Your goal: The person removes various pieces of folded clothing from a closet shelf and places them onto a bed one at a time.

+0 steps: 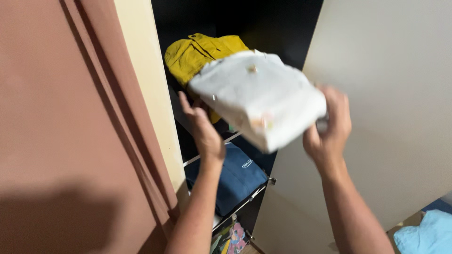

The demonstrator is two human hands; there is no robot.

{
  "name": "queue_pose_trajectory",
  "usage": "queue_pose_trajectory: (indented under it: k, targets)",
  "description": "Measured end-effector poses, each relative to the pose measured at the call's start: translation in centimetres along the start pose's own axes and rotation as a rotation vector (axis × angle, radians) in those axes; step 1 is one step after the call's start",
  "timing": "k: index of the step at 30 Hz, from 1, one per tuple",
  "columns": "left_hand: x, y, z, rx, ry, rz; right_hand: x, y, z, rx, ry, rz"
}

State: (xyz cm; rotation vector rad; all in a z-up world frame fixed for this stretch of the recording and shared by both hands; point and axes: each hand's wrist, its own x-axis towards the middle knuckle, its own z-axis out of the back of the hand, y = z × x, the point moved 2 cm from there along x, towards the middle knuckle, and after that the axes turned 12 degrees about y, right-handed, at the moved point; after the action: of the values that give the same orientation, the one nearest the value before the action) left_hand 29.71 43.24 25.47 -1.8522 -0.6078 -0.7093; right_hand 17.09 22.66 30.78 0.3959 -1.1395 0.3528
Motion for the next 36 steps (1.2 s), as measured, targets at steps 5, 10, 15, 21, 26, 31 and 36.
queue_pose_trajectory:
  k: [5,10,15,21,26,31,36]
  targets:
    - [0.9,-3.3,-0.2,0.158,0.163,0.212,-7.9,-0.4,-2.2,0.004,0.161,-0.009]
    - [0.6,-4.3,-1.9,0.609,0.119,0.0,-10.1,-3.3,-5.6,0.11,0.375,-0.057]
    - [-0.6,-3.5,-2.9,0.77,0.167,-0.157,-8.6,-8.9,-7.8,0.398,0.242,-0.333]
    - [-3.1,-2.6,-3.5,0.736,0.214,-0.332,-7.3,-11.6,-9.7,0.922,0.155,-0.677]
    - [-5.1,-2.1,-3.6,0.716,0.279,-0.337,-10.6,-13.0,-10.0,1.091,0.235,-0.67]
    - [-6.3,-2.1,-3.9,0.62,0.432,-0.187,-16.6,-14.5,-7.2,0.933,0.16,-0.785]
    - [-7.6,-0.5,-4.7,0.578,0.752,0.085,-19.9,-13.3,-1.1,0.481,0.133,-0.729]
